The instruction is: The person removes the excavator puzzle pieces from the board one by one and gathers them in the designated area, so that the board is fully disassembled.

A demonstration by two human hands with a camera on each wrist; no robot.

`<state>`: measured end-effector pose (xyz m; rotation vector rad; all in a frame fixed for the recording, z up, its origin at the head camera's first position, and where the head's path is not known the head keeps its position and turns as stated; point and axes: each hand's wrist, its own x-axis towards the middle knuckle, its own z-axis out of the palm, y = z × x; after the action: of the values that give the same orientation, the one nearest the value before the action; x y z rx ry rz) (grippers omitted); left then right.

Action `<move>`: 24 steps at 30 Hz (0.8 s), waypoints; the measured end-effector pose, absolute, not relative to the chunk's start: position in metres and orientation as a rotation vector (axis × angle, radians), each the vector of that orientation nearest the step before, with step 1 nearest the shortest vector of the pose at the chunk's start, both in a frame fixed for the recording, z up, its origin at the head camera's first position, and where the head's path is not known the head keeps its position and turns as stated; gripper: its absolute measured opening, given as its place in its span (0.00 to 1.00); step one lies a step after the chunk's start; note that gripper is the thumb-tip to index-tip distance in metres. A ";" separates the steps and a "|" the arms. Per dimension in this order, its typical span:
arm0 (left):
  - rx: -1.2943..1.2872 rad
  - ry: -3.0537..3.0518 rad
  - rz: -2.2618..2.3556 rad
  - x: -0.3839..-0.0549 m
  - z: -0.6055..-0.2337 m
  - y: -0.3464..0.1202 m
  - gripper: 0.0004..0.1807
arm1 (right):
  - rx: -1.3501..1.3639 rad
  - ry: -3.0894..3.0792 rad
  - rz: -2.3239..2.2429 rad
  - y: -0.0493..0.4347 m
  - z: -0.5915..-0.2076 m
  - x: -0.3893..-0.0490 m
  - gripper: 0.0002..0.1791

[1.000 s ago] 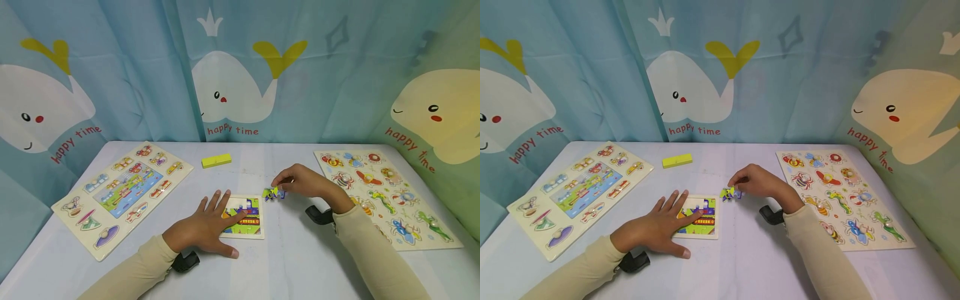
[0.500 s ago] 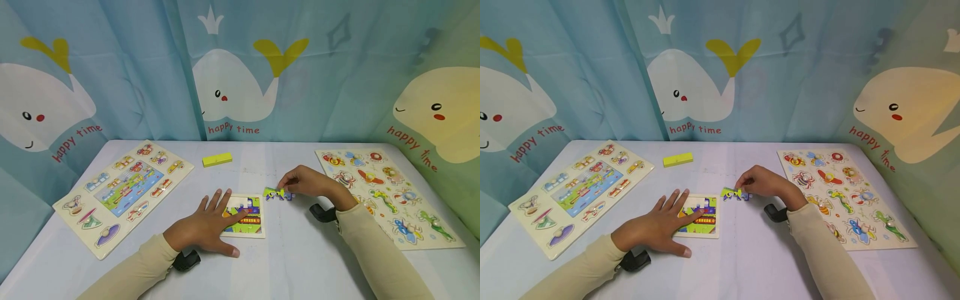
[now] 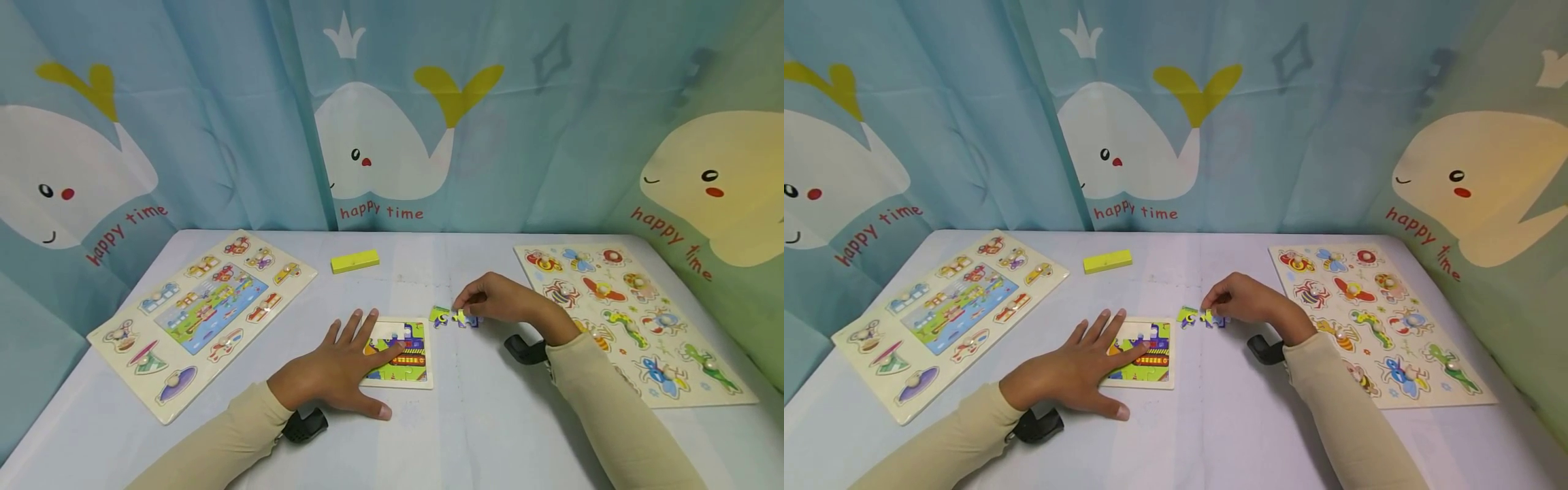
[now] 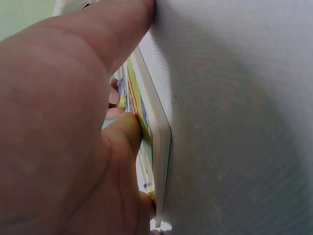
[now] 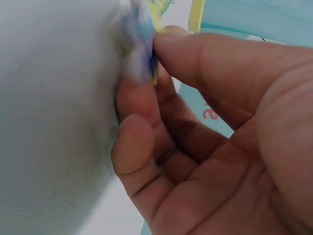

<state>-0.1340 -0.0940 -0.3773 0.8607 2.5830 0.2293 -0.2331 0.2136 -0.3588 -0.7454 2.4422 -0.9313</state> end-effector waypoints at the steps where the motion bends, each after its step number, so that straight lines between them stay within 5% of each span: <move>1: 0.861 2.583 0.228 -0.134 -0.377 -0.094 0.52 | -0.746 2.448 -0.926 0.213 -0.359 -0.233 0.07; 24: 0.872 2.589 0.229 -0.132 -0.377 -0.094 0.52 | -0.731 2.568 -0.786 0.211 -0.362 -0.232 0.07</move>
<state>-0.1322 -0.0941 -0.3769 0.8716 2.5892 0.2286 -0.2322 0.2106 -0.3624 -0.7309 2.5677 -0.7859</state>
